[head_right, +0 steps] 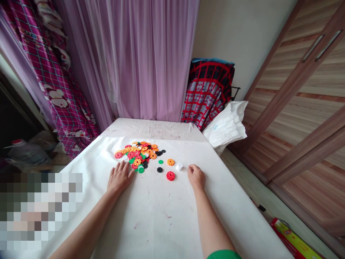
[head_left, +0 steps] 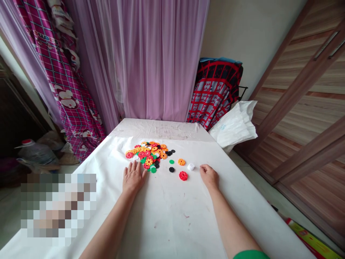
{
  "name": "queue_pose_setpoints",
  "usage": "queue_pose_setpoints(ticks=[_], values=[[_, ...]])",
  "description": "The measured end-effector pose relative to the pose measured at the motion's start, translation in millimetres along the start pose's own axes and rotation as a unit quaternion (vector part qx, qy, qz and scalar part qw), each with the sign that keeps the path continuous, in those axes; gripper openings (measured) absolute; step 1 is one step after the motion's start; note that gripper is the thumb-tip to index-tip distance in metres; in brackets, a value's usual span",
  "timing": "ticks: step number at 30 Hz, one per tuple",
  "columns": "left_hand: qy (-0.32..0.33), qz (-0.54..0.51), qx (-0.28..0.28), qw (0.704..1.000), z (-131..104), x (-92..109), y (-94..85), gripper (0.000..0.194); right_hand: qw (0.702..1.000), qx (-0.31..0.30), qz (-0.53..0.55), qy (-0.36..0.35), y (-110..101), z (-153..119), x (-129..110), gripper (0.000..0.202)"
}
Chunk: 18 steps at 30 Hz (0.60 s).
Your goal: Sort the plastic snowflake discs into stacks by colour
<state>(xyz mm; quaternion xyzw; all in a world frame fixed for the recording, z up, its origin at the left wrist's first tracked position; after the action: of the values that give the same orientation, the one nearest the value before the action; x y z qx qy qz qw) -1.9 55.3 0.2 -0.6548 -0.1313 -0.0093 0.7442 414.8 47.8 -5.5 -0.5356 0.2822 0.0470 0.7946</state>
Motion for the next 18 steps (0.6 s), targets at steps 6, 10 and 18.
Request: queue_pose_setpoints(ticks=[6,10,18], values=[[0.007,-0.013,-0.002,1.0,-0.9,-0.7,3.8,0.065,0.999,-0.027,-0.023,0.0,0.1,-1.9,-5.9,0.025],[-0.014,-0.024,-0.01,1.0,3.8,-5.0,3.0,0.066,0.999,-0.039,-0.024,-0.003,1.0,-3.6,-8.9,0.026],[-0.072,-0.019,-0.023,0.997,89.9,-33.0,-14.3,0.068,0.999,-0.035,0.01,-0.02,10.2,-4.7,-5.2,0.029]])
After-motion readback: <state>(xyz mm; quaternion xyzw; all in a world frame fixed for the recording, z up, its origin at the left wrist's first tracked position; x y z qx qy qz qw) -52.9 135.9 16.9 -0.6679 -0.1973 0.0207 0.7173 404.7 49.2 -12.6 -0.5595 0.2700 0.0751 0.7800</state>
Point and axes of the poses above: each hand's wrist, its own z-axis towards the middle knuckle, its own y-axis out of the palm, x = y × z, the point moved 10 cm from there along z, towards the middle knuckle, and after that the axes turned 5 degrees about -y, right-handed, at the moved point
